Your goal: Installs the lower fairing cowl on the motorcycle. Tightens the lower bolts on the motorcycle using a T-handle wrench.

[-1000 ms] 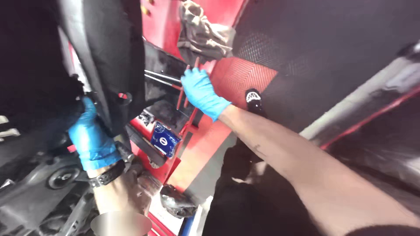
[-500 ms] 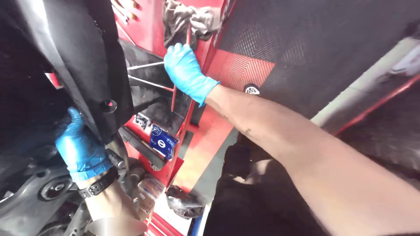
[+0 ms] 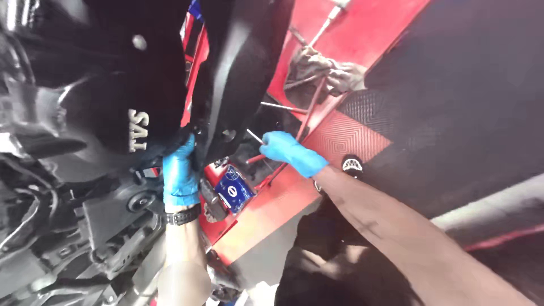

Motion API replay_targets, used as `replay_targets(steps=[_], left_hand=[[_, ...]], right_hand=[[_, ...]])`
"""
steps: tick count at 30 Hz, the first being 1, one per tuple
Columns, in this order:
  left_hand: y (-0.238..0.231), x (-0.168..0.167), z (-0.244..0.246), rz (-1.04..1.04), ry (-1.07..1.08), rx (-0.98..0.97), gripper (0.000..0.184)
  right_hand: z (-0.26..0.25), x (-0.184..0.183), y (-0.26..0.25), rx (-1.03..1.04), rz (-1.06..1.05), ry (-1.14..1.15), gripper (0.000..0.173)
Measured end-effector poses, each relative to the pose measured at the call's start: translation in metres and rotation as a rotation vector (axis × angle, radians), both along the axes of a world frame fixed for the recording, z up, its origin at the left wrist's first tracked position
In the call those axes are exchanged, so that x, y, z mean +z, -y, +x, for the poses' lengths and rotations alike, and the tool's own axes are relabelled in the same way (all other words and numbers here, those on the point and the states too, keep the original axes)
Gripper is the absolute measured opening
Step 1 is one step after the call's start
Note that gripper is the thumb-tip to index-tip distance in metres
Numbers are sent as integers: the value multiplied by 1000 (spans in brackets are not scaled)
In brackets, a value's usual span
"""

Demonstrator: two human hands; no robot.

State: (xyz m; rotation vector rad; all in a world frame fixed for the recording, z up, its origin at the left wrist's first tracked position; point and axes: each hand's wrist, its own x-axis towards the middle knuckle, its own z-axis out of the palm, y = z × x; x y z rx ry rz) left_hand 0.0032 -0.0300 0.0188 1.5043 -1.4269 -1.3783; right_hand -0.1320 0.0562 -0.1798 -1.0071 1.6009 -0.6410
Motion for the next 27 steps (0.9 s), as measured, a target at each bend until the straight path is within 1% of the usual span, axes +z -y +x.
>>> replay_targets(steps=[2,3,5,7,9,10,11,13,14,16,18,20,23,25,27], left_hand=[[0,1,2,35,-30,3,19],[0,2,4,63,-53,3,21],[0,4,4,111,-111,12,20],[-3,5,7,143,-160,27,18],[-10,10,10,155,-156,9,19],[-13,13,13,160,-149,-13,22],[-16,15,16,168,-140,-33,24],[-17,15,15,178,-148,-40,23],[-11,12,12,182,-179,-18,21],[-3,5,9,175,-196,13,20],[-3,1,8,134,-159,4,18],[-4,1,5,89,-108,-2,18],[-4,3,6,90,-66,-10,28],[-3,1,6,78,-112,-27,30],[-1,-3,8,34,-170,-86,30]], right_hand=[[-10,-9,-31,-92,-55,251,18],[-13,-9,-53,-163,-79,383,22],[-19,2,-108,-313,-118,574,29],[-28,14,-178,-369,-182,705,45],[-41,35,-245,-408,-186,757,56],[-46,46,-274,-446,-175,750,51],[-50,58,-301,-474,-204,694,46],[-53,91,-332,-558,-279,586,32],[-51,109,-334,-592,-330,552,26],[-43,143,-321,-640,-446,436,21],[-37,166,-295,-602,-557,236,22],[-37,187,-265,-525,-620,83,23],[-48,218,-230,-413,-623,-80,23],[-56,237,-213,-361,-574,-191,23],[-62,254,-201,-330,-514,-264,24]])
